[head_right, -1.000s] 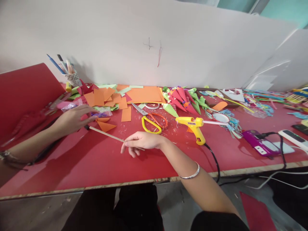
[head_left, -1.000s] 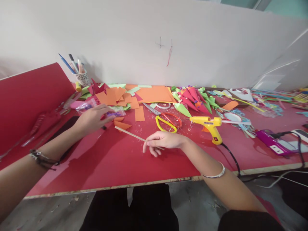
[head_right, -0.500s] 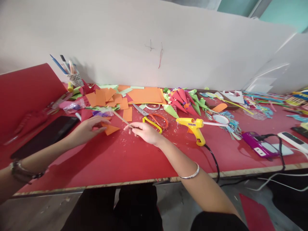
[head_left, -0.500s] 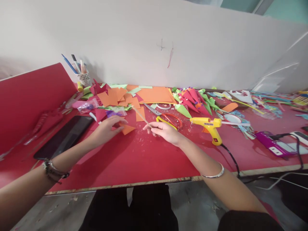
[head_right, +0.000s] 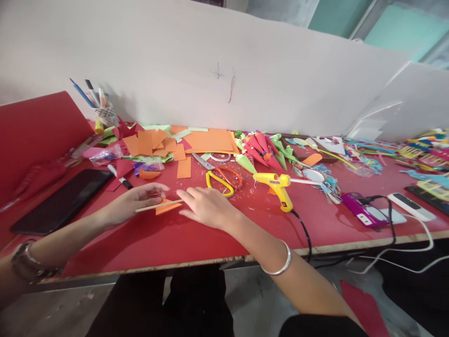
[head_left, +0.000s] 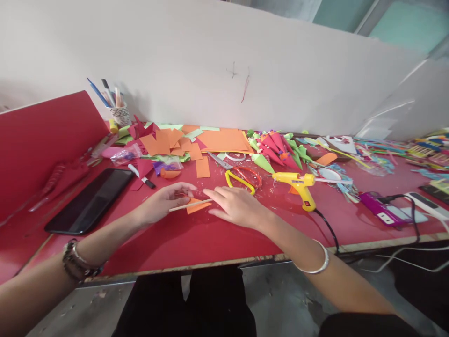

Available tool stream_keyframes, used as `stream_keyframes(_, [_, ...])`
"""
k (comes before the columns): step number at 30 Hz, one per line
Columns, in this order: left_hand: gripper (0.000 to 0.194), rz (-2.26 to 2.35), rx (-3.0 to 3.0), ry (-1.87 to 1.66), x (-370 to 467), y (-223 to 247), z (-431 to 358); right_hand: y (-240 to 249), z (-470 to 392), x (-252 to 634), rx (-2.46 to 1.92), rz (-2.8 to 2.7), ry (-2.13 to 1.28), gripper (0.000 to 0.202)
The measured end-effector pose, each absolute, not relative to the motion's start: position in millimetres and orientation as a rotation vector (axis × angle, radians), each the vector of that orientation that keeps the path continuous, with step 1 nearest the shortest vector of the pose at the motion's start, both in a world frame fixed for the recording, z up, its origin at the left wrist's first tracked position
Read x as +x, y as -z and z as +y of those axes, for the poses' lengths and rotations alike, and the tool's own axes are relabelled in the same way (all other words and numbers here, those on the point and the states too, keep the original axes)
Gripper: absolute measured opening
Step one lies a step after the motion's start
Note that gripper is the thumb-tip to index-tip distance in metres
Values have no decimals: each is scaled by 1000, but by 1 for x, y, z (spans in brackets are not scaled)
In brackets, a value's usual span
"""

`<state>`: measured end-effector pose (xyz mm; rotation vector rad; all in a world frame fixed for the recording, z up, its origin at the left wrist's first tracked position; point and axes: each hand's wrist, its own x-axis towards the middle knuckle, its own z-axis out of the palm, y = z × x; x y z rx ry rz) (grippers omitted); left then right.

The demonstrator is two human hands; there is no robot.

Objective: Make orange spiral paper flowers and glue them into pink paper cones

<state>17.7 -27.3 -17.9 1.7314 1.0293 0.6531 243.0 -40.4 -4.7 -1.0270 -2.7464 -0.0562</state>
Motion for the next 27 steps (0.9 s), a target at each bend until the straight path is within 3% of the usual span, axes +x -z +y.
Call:
stream_keyframes(9, [12, 963, 1799, -571, 23, 12, -35, 12, -57, 244, -852, -2810, 466, 40])
stream_keyframes(16, [16, 990, 1916, -509, 26, 6, -35, 15, -58, 244, -809, -2771, 546, 32])
stream_keyframes(23, [36, 1091, 2999, -572, 29, 0, -56, 23, -59, 241, -1026, -2818, 479, 23])
stream_keyframes(27, [29, 1051, 3301, -402, 37, 8, -67, 21, -66, 234, -1108, -2859, 425, 19])
